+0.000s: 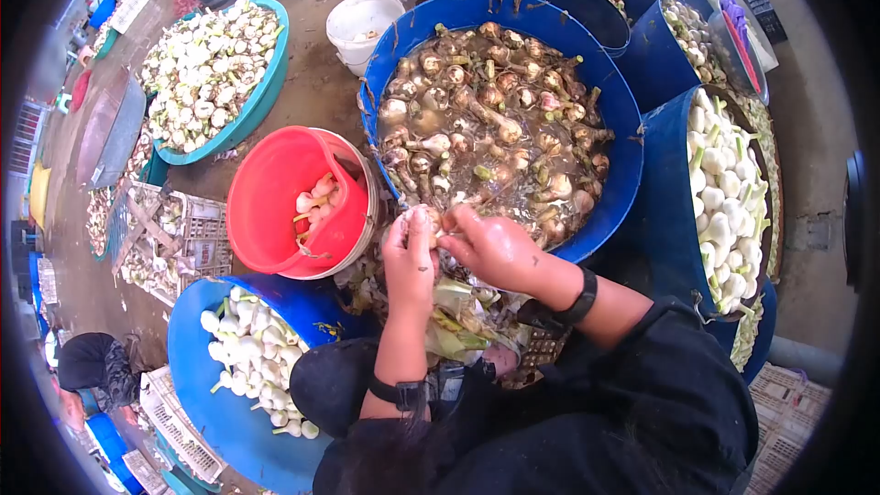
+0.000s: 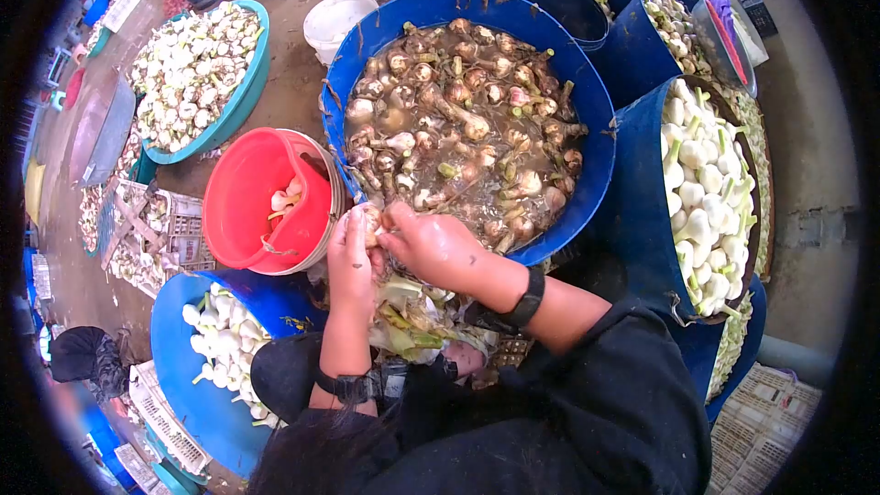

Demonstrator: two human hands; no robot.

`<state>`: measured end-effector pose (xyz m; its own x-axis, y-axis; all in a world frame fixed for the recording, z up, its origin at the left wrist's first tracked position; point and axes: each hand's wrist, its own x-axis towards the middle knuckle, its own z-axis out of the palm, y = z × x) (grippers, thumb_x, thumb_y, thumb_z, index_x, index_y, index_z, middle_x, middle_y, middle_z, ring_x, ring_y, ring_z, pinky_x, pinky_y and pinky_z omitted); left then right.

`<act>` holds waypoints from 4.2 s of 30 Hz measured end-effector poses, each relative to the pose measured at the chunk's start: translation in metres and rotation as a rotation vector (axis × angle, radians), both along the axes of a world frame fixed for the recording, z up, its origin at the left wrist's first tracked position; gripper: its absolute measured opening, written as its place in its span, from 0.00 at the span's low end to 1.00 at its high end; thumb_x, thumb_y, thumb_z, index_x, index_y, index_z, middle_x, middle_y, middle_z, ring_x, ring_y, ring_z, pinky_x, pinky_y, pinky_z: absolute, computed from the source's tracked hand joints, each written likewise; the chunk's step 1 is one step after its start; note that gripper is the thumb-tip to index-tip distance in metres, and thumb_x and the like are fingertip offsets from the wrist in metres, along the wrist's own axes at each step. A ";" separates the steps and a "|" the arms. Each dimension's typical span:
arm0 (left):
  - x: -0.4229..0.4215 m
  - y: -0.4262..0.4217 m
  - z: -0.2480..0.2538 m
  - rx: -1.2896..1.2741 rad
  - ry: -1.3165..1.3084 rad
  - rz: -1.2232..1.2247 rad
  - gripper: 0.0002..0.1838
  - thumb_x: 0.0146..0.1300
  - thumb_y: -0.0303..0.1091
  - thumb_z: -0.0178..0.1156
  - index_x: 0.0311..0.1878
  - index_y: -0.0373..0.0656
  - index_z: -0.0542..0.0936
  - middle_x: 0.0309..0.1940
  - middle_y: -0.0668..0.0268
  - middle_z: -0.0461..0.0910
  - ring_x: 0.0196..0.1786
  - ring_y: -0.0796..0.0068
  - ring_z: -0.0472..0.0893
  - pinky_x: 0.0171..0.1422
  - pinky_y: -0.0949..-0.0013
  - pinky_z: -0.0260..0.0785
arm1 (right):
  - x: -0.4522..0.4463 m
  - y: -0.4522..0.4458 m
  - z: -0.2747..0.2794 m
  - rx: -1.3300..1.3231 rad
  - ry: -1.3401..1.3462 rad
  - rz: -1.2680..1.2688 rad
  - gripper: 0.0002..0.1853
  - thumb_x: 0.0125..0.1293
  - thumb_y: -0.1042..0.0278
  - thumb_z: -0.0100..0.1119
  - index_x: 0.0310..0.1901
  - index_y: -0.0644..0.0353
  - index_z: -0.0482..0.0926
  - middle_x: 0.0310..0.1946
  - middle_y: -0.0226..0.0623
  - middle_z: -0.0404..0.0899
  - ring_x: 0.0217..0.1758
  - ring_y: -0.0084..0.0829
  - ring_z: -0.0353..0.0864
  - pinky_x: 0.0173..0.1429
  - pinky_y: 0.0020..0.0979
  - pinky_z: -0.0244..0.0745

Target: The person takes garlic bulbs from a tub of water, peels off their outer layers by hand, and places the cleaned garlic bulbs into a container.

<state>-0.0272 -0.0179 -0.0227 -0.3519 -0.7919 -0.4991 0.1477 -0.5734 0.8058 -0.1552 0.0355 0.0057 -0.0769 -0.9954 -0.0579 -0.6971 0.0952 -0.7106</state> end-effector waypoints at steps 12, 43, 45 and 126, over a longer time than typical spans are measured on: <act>-0.004 0.005 -0.010 -0.114 -0.177 0.011 0.15 0.61 0.34 0.54 0.44 0.32 0.75 0.33 0.64 0.78 0.34 0.82 0.74 0.39 0.77 0.66 | 0.009 0.005 -0.017 -0.038 0.170 -0.062 0.13 0.56 0.62 0.49 0.22 0.63 0.74 0.17 0.49 0.74 0.22 0.45 0.77 0.28 0.41 0.73; -0.005 0.015 0.003 -0.512 -0.064 -0.085 0.09 0.58 0.22 0.54 0.43 0.35 0.77 0.52 0.53 0.73 0.53 0.60 0.75 0.55 0.61 0.70 | -0.014 0.018 -0.010 0.149 -1.549 -0.529 0.10 0.65 0.68 0.47 0.41 0.64 0.74 0.33 0.32 0.77 0.32 0.21 0.74 0.36 0.22 0.71; -0.001 0.011 -0.005 -0.077 0.390 0.196 0.08 0.61 0.24 0.54 0.43 0.37 0.74 0.50 0.54 0.74 0.49 0.64 0.77 0.50 0.64 0.74 | -0.015 0.038 -0.005 -0.047 -0.763 -0.154 0.12 0.66 0.67 0.46 0.46 0.62 0.73 0.35 0.30 0.76 0.38 0.24 0.73 0.43 0.27 0.69; 0.020 -0.014 0.006 -0.079 0.285 -0.166 0.24 0.53 0.31 0.56 0.54 0.31 0.69 0.40 0.62 0.76 0.41 0.78 0.76 0.46 0.75 0.68 | -0.014 -0.011 -0.003 0.327 -0.676 -0.234 0.13 0.58 0.65 0.53 0.22 0.65 0.76 0.12 0.39 0.69 0.19 0.24 0.74 0.28 0.37 0.70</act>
<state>-0.0069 -0.0321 -0.0170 -0.5958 -0.7443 -0.3018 0.2829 -0.5462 0.7885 -0.1691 0.0240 0.0025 -0.1261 -0.8818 -0.4545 -0.0598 0.4641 -0.8838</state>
